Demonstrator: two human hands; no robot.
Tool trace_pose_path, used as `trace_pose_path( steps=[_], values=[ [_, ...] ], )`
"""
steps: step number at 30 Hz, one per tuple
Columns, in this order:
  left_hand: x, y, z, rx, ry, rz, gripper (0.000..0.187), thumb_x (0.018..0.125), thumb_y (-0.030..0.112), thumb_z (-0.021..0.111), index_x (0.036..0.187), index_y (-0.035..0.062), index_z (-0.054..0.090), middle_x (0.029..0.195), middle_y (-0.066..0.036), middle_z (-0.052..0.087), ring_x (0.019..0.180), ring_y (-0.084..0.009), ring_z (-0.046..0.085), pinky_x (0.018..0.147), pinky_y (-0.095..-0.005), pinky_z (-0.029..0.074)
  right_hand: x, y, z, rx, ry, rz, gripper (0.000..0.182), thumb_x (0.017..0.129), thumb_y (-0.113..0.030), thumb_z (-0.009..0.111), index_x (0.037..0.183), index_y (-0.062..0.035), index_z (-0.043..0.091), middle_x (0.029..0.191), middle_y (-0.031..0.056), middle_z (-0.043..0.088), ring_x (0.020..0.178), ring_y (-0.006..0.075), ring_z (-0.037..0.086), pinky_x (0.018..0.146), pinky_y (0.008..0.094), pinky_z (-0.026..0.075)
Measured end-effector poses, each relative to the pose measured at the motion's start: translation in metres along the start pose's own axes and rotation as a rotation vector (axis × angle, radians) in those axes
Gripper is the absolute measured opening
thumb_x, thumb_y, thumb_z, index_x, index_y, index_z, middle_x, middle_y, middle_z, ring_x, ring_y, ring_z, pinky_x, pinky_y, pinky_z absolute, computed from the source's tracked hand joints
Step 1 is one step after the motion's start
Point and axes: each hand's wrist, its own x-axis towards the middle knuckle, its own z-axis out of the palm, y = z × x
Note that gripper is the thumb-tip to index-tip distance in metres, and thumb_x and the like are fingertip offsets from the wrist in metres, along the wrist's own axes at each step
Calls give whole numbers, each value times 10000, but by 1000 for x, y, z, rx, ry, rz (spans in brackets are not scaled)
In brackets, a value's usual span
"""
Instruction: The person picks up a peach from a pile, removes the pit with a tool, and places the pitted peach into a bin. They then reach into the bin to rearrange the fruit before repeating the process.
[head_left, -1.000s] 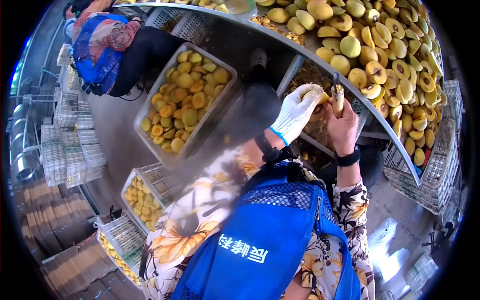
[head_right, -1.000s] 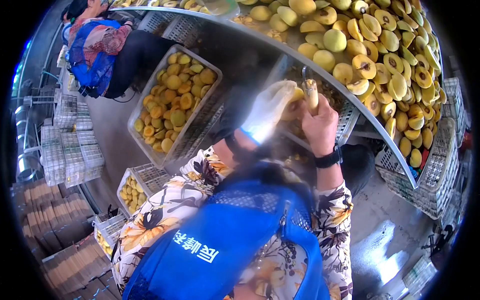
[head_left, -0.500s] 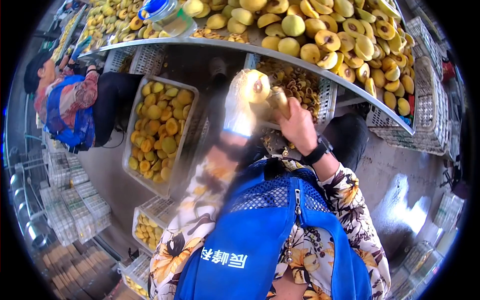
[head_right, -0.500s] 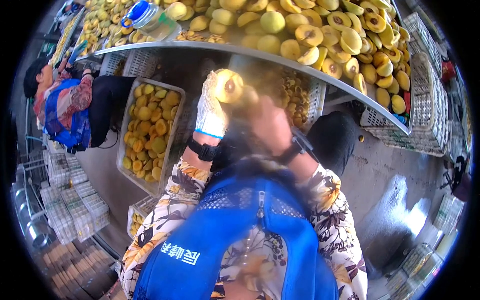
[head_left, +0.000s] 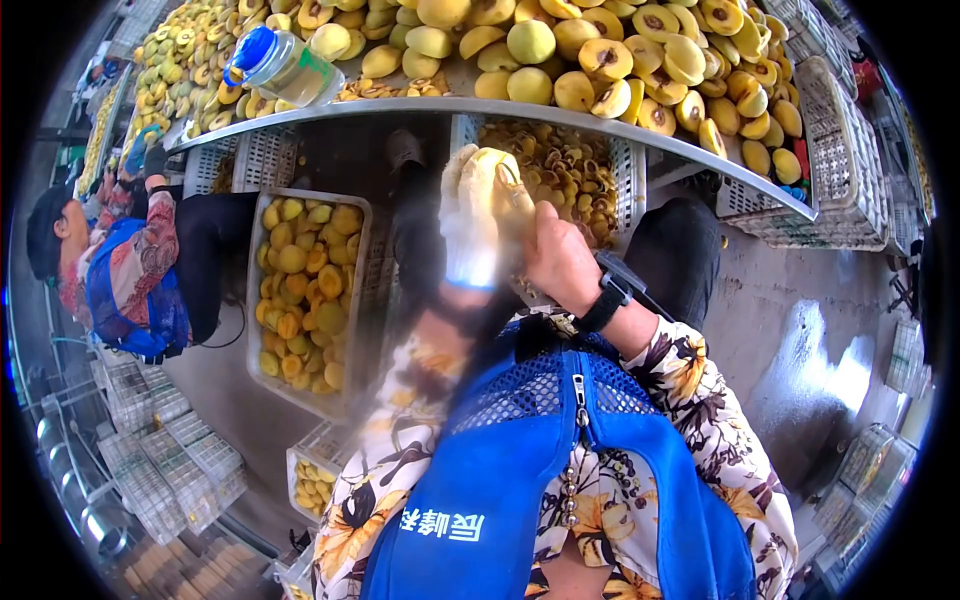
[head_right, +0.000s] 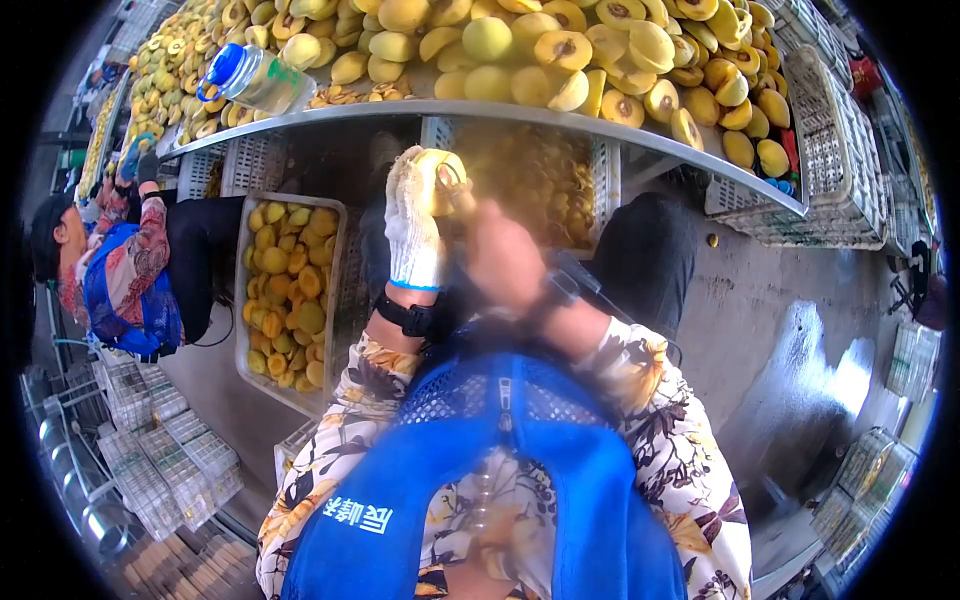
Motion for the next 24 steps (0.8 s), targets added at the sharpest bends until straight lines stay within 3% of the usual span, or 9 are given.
trace_pose_path(
  steps=[3, 4, 6, 9, 13, 14, 19, 22, 24],
  values=[
    [11, -11, -9, 256, -117, 195, 301, 934, 280, 467, 1079, 25, 534, 917, -92, 590, 762, -169, 601, 650, -271, 505, -1, 4, 2, 12, -44, -2, 191, 788, -70, 537, 867, 27, 392, 651, 282, 547, 654, 470, 539, 584, 522, 414],
    [21, -15, -18, 162, -249, 69, 290, 929, 283, 467, 1048, 30, 546, 876, -86, 596, 729, -166, 599, 613, -262, 496, 0, 3, 1, 4, -52, -11, 191, 783, -64, 535, 862, 29, 388, 651, 284, 546, 653, 471, 538, 582, 525, 412],
    [25, -16, -18, -533, -140, -562, 256, 907, 285, 466, 950, 56, 574, 760, -63, 608, 629, -158, 583, 510, -232, 448, -2, 5, 5, -11, -60, -15, 196, 769, -54, 537, 855, 28, 382, 647, 283, 544, 651, 472, 535, 580, 527, 407],
    [33, -3, -22, -584, -207, -623, 255, 910, 286, 463, 963, 64, 575, 777, -69, 614, 635, -160, 587, 514, -239, 452, 2, 9, 9, -13, -32, -19, 217, 742, -42, 548, 856, 23, 376, 636, 271, 539, 648, 469, 530, 576, 521, 403],
    [18, 7, 1, -603, 12, -474, 291, 919, 296, 495, 1058, 47, 551, 888, -106, 611, 695, -209, 617, 600, -280, 505, 2, 2, 13, 4, 49, 13, 186, 776, -56, 535, 891, 14, 407, 659, 241, 565, 641, 434, 557, 581, 505, 426],
    [12, 2, 4, -204, -40, -139, 281, 923, 250, 515, 1110, 41, 527, 956, -118, 597, 734, -231, 624, 645, -296, 518, 1, 1, 13, -1, 66, 31, 164, 801, -67, 525, 903, 11, 423, 675, 231, 581, 639, 418, 573, 584, 499, 437],
    [6, -7, 16, 217, 85, 346, 275, 927, 224, 519, 1125, 33, 512, 975, -122, 587, 760, -222, 617, 658, -302, 521, -2, 4, 15, 65, 87, 93, 173, 791, -61, 527, 908, 15, 425, 692, 229, 586, 649, 412, 577, 592, 489, 444],
    [7, -15, 9, 33, -26, 149, 296, 924, 236, 521, 1131, 25, 507, 975, -114, 588, 744, -201, 617, 656, -300, 523, -4, 6, 13, 75, 29, 99, 166, 792, -61, 524, 904, 17, 431, 704, 232, 587, 656, 412, 578, 598, 483, 446],
    [16, -14, 0, -408, -60, -315, 314, 928, 282, 484, 1123, 41, 528, 924, -92, 604, 684, -168, 608, 563, -274, 503, -2, 9, 12, 60, 9, 69, 158, 793, -60, 523, 898, 18, 435, 709, 235, 587, 661, 413, 578, 602, 481, 447]
  ],
)
